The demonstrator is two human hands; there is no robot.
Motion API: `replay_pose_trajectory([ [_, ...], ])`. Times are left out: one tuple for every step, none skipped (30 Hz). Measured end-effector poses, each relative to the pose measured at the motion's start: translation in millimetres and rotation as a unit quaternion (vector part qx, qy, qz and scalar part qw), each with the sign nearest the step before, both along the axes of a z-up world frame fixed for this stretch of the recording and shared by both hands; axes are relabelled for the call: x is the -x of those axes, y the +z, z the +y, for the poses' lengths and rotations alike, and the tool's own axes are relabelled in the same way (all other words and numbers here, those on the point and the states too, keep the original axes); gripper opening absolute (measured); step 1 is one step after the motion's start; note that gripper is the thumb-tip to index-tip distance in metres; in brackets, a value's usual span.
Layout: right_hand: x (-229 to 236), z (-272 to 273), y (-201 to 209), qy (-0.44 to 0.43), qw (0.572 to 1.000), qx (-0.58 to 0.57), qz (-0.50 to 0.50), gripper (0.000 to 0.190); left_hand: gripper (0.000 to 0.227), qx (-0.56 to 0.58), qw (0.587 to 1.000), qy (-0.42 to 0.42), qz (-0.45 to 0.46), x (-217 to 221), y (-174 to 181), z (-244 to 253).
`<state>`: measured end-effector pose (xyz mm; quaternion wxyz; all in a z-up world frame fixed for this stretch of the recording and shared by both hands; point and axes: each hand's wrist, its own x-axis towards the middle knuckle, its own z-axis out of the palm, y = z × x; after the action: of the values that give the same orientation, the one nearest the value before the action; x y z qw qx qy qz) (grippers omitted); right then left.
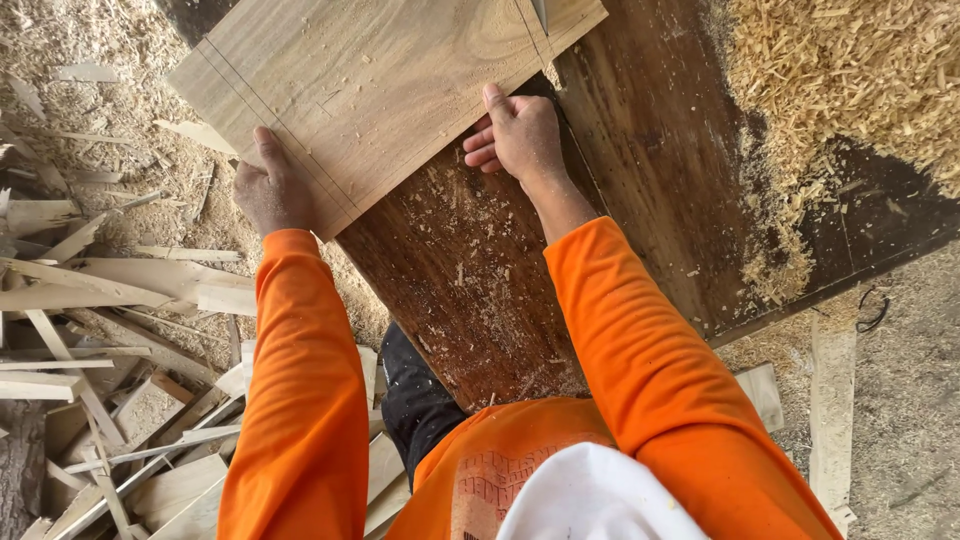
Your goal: Cut a wood plank on a table saw.
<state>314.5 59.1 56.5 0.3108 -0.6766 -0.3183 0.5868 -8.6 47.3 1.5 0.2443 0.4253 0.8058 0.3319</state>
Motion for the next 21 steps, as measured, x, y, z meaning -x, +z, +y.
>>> replay_pose_trajectory([
  [0.7, 0.9, -0.4, 0.0, 1.0, 0.001, -0.001, 0.049, 0.066, -0.01, 1.0, -0.004, 0.001, 0.4, 0.6, 0.5],
  [0.7, 2.0, -0.6, 0.0, 1.0, 0.002, -0.002, 0.049, 0.066, -0.021, 1.0, -0.008, 0.002, 0.0, 0.8, 1.4],
  [0.7, 2.6, -1.3, -0.001, 1.0, 0.002, -0.002, 0.049, 0.066, -0.021, 1.0, -0.008, 0.002, -0.1, 0.5, 2.3],
  [0.9, 3.5, -2.1, 0.001, 1.0, -0.001, -0.007, 0.048, 0.066, -0.027, 1.0, -0.011, -0.009, 0.0, 0.4, 3.1],
  [1.1, 4.4, -2.8, 0.003, 1.0, -0.004, -0.012, 0.048, 0.066, -0.033, 0.999, -0.013, -0.02, 0.1, 0.2, 3.9],
  [1.4, 5.3, -2.2, 0.003, 1.0, -0.004, -0.012, 0.048, 0.066, -0.033, 0.999, -0.013, -0.021, 0.1, 1.0, 5.3],
  [1.8, 6.1, -1.7, 0.003, 1.0, -0.006, -0.016, 0.048, 0.066, -0.021, 0.999, -0.008, -0.03, 0.1, 1.8, 6.7],
  [2.1, 6.8, -1.1, 0.004, 1.0, -0.008, -0.02, 0.048, 0.066, -0.008, 0.999, -0.003, -0.04, 0.1, 2.6, 7.8],
  [2.2, 6.8, -1.2, 0.004, 1.0, -0.007, -0.02, 0.048, 0.066, -0.008, 0.999, -0.003, -0.04, 1.0, 1.2, 7.5],
  [2.4, 8.0, -1.3, 0.004, 1.0, -0.007, -0.021, 0.048, 0.066, -0.003, 0.999, 0.0, -0.037, 2.1, -0.2, 8.4],
  [2.8, 9.2, -1.3, 0.004, 1.0, -0.006, -0.022, 0.049, 0.066, 0.002, 0.999, 0.003, -0.035, 3.3, -1.4, 9.3],
  [3.3, 10.2, -0.1, 0.005, 1.0, -0.007, -0.022, 0.049, 0.066, 0.002, 0.999, 0.003, -0.034, 5.1, -4.7, 10.0],
  [3.8, 11.1, 1.1, 0.004, 1.0, -0.004, -0.022, 0.049, 0.066, -0.001, 1.0, 0.001, -0.018, 6.9, -8.0, 10.7],
  [4.2, 11.3, 2.4, 0.004, 1.0, -0.001, -0.023, 0.049, 0.066, -0.003, 1.0, -0.001, -0.001, 8.6, -11.4, 10.6],
  [5.1, 11.7, 4.0, 0.004, 1.0, -0.001, -0.023, 0.049, 0.066, -0.003, 1.0, 0.0, -0.002, 7.3, -8.9, 10.4],
  [5.5, 12.9, 5.7, 0.002, 1.0, 0.004, -0.025, 0.049, 0.067, 0.001, 1.0, 0.004, -0.003, 5.4, -6.6, 11.3],
  [5.8, 14.0, 7.6, 0.0, 1.0, 0.009, -0.026, 0.049, 0.068, 0.005, 1.0, 0.009, -0.005, 3.6, -4.2, 12.2],
  [6.3, 15.5, 7.2, 0.0, 1.0, 0.007, -0.027, 0.049, 0.068, 0.004, 1.0, 0.009, -0.006, 4.4, -7.7, 12.4],
  [6.8, 16.9, 7.1, -0.003, 0.999, 0.014, -0.029, 0.049, 0.069, 0.012, 1.0, 0.015, -0.001, 5.2, -10.8, 12.6],
  [8.0, 19.0, 7.3, -0.006, 0.999, 0.021, -0.029, 0.049, 0.071, 0.02, 1.0, 0.021, 0.006, 6.9, -13.2, 13.4],
  [8.8, 19.1, 7.1, -0.006, 0.999, 0.019, -0.029, 0.049, 0.071, 0.017, 1.0, 0.021, 0.006, 4.4, -8.3, 11.9],
])
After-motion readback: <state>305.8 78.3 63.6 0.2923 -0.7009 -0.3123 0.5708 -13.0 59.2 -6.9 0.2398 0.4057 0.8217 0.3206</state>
